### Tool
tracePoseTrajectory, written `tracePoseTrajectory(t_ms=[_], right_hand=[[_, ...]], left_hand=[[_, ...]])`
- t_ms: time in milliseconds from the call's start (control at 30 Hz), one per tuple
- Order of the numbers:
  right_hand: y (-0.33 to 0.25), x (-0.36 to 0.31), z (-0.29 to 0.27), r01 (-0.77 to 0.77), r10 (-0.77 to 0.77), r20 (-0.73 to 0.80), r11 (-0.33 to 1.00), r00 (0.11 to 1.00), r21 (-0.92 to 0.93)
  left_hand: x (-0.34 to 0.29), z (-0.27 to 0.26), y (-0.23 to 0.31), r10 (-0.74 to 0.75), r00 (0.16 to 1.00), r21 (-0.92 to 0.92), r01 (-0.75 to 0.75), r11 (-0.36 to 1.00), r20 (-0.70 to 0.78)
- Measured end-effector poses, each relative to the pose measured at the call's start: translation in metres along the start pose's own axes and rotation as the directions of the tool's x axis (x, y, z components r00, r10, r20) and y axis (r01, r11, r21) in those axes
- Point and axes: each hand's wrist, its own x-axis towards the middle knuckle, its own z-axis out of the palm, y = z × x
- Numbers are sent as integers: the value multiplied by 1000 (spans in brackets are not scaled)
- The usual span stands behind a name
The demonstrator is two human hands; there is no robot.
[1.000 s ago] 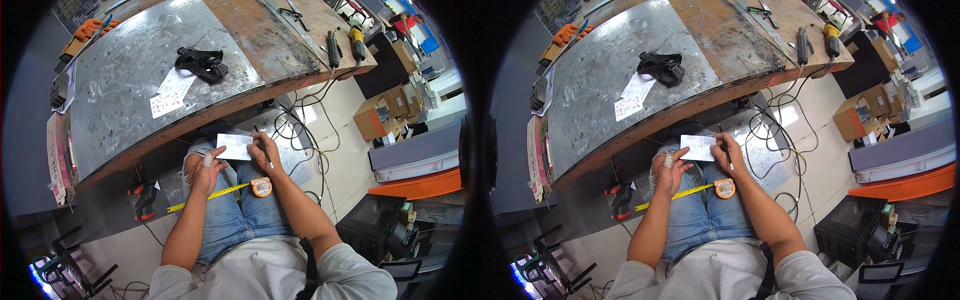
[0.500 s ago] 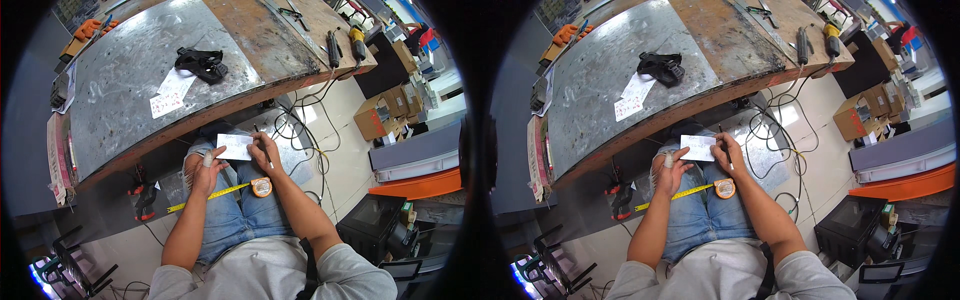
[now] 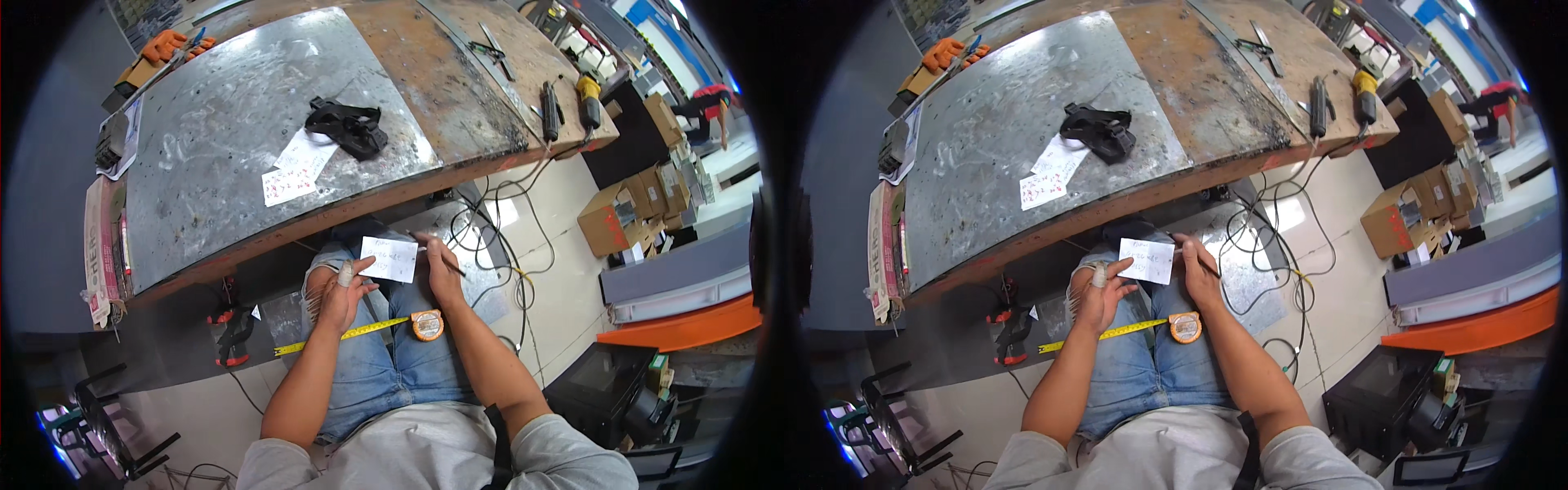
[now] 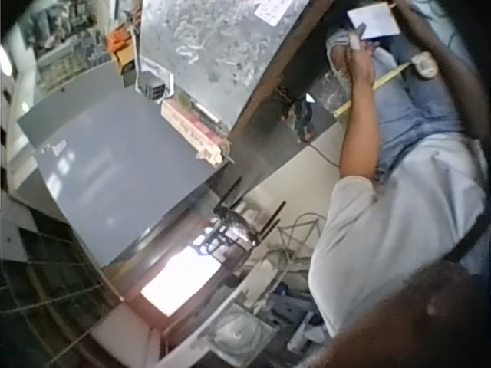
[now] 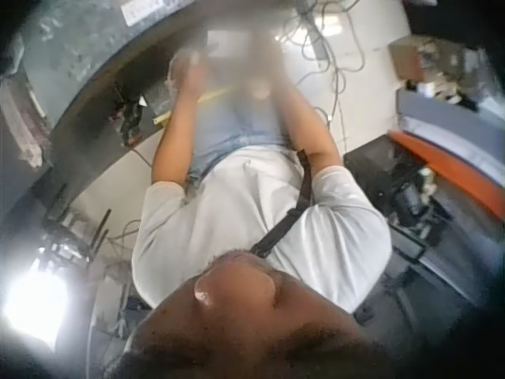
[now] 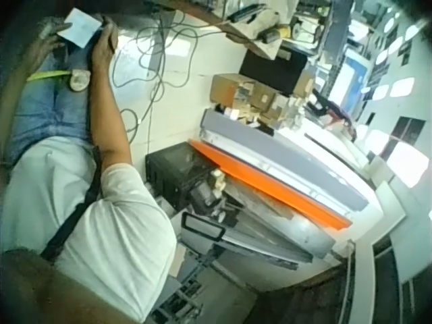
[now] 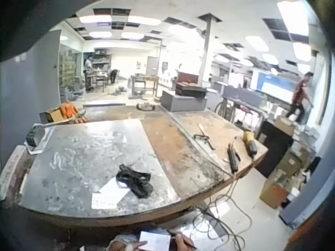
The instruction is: Measure an object using a tape measure and record the data on paper.
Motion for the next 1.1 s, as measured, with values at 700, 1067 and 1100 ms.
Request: tracePoseTrajectory(t_ms=[700,1067,1100], right_hand=[[-190,102,48,351,-320,449,936,834,16],[-208,120,89,626,-472,428,687,771,-370],[-208,117,99,746,-574,480,555,663,-368]], left_hand=[[-3,14,6,-52,999,-88,53,995,9],[3,9,-4,-41,989,-87,54,995,139],[4,10,-7,-44,989,-92,57,994,145]])
